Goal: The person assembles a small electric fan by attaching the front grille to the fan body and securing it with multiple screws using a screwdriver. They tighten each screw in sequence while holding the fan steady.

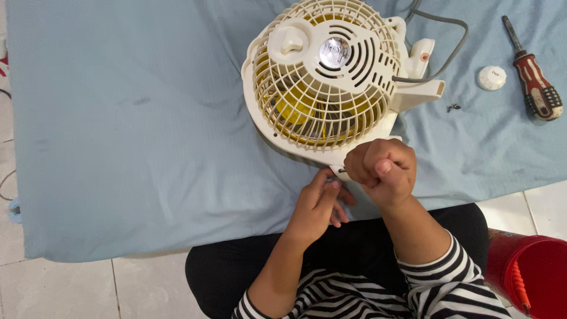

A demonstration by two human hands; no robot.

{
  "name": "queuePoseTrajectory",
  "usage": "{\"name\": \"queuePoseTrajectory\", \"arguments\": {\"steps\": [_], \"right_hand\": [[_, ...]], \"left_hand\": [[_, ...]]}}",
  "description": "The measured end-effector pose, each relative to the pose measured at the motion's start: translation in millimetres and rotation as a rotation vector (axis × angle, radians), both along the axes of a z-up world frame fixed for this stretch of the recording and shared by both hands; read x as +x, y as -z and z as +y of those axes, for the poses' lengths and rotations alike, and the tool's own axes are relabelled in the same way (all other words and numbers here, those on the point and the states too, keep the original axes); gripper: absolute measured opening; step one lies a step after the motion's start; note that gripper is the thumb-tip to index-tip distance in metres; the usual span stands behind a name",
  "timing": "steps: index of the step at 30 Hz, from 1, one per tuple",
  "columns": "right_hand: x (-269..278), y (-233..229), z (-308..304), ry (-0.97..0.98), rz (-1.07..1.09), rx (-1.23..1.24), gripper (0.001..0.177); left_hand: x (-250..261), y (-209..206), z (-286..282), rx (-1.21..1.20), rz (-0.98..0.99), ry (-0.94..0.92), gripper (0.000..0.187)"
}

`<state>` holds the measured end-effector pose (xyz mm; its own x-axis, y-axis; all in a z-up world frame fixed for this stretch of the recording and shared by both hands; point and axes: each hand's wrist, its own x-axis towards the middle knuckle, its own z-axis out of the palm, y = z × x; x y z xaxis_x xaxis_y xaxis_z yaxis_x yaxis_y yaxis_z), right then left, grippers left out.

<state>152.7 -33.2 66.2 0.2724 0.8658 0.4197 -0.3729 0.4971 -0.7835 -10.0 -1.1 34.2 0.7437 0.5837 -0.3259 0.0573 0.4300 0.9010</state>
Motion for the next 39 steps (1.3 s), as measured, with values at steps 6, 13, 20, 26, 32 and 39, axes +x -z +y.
{"name": "queuePoseTrajectory", "arguments": {"steps": [6,13,20,26,32,39], "right_hand": [[6.1,-24.3,13.4,-0.219,-0.370,-0.026,0.038],[14.1,-32.5,21.3,-0.383,-0.427,-0.081,0.040],[-7.3,-0.2,11.4,-0.134,-0.233,-0.094,0.046],[-24.6,17.3,2.6,0.134,-0.207,-0.001,0.051],[-33.0,29.6,0.3,0.255,-0.095,0.012,0.050],[-41.1,37.0,4.2,0.396,-0.077,-0.028,0.049]], "left_hand": [[4.6,-0.1,-2.3,0.037,-0.021,-0.029,0.032],[6.1,5.0,-1.3,0.017,-0.060,-0.078,0.028],[9.5,5.9,-4.9,0.080,0.049,-0.149,0.020],[8.2,12.4,-8.6,0.123,-0.017,-0.176,0.023],[8.5,21.0,-12.0,0.073,-0.007,-0.194,0.025],[8.7,21.3,-12.9,0.084,-0.047,-0.222,0.024]]}}
